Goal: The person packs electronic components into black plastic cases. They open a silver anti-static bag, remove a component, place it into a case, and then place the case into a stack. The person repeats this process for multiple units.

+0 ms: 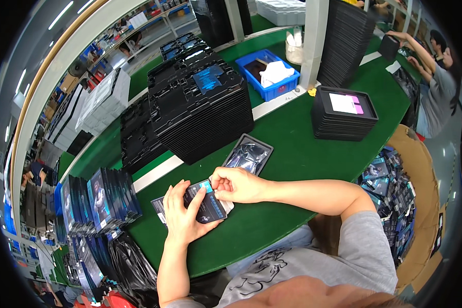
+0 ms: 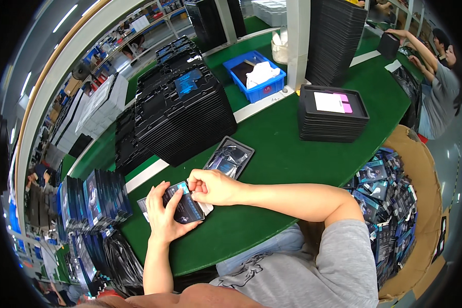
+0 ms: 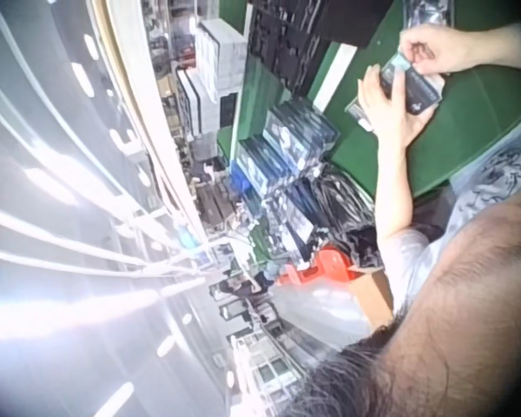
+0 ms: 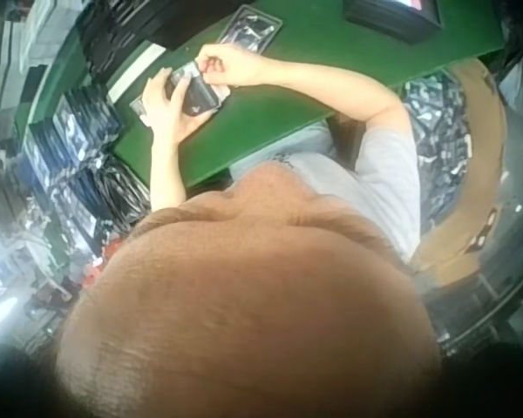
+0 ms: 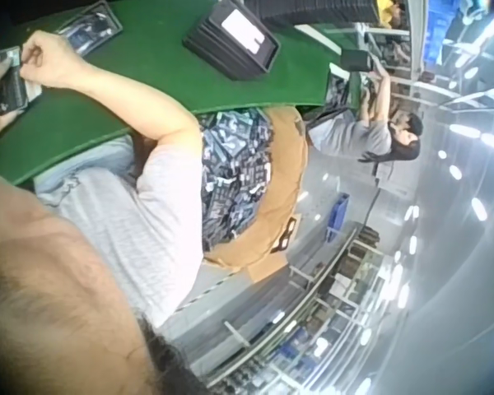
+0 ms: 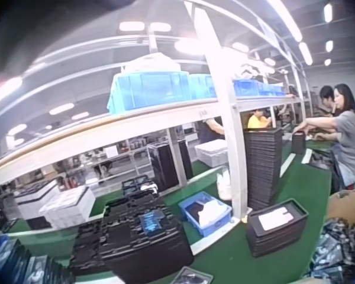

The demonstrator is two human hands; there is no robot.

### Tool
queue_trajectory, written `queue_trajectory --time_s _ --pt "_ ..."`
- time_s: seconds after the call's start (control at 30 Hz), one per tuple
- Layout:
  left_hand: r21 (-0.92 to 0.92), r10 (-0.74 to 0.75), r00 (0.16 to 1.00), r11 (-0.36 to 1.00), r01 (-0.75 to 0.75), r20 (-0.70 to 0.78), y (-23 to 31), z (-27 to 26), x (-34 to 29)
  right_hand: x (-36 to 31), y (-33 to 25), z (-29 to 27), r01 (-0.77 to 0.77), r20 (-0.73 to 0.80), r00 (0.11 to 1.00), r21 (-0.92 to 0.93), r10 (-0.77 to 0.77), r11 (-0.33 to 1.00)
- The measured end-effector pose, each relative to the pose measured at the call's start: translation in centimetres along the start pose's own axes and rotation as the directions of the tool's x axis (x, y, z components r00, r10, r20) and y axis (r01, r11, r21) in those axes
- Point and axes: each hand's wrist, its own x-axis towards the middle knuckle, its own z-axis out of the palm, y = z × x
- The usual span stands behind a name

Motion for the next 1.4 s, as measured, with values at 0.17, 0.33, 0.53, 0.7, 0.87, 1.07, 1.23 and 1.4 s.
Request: queue_trajectory --time_s 0.17,0.33,0.53,0.7,0.87,1.07,1.23,1.4 --pt "0.006 0.011 1.000 1.000 -0.011 0.021 0.4 0.1 0.1 0.1 -0.2 0.1 -0.074 0.018 0.997 -0.098 0.076 0.992" --pt "0.037 0.005 1.000 0.999 -0.005 0.015 1.1 0.0 0.3 -0.1 -0.9 0.0 -0.074 0.037 0.996 -0.183 0.082 0.980" --pt "0.083 -0.017 1.000 0.996 0.017 0.005 1.5 -0.4 0.4 0.0 -1.9 0.0 -0.085 -0.039 0.996 -0.363 0.076 0.928" --pt "0.125 -0.038 0.999 0.991 0.040 -0.020 1.4 -1.2 0.6 0.4 -1.7 0.4 -0.073 -0.130 0.991 -0.434 0.018 0.898" --pt "0.135 -0.113 0.993 0.985 0.107 0.037 -0.3 -2.5 0.6 1.0 -1.3 -3.9 -0.151 -0.171 0.981 -0.381 0.091 0.912" --pt "0.048 -0.223 0.958 0.975 0.218 0.178 -1.9 -2.7 -0.3 1.1 -2.3 -7.9 -0.366 -0.143 0.930 -0.469 0.339 0.804" --pt "0.057 -0.322 0.915 0.946 0.318 0.242 -3.8 -3.4 -1.3 0.7 -2.0 -9.1 -0.315 -0.206 0.947 -0.436 0.247 0.843" --pt "0.081 -0.430 0.871 0.902 0.423 0.237 -4.7 -3.8 -2.1 -0.1 -3.7 -10.7 -0.302 -0.200 0.953 -0.664 0.227 0.684"
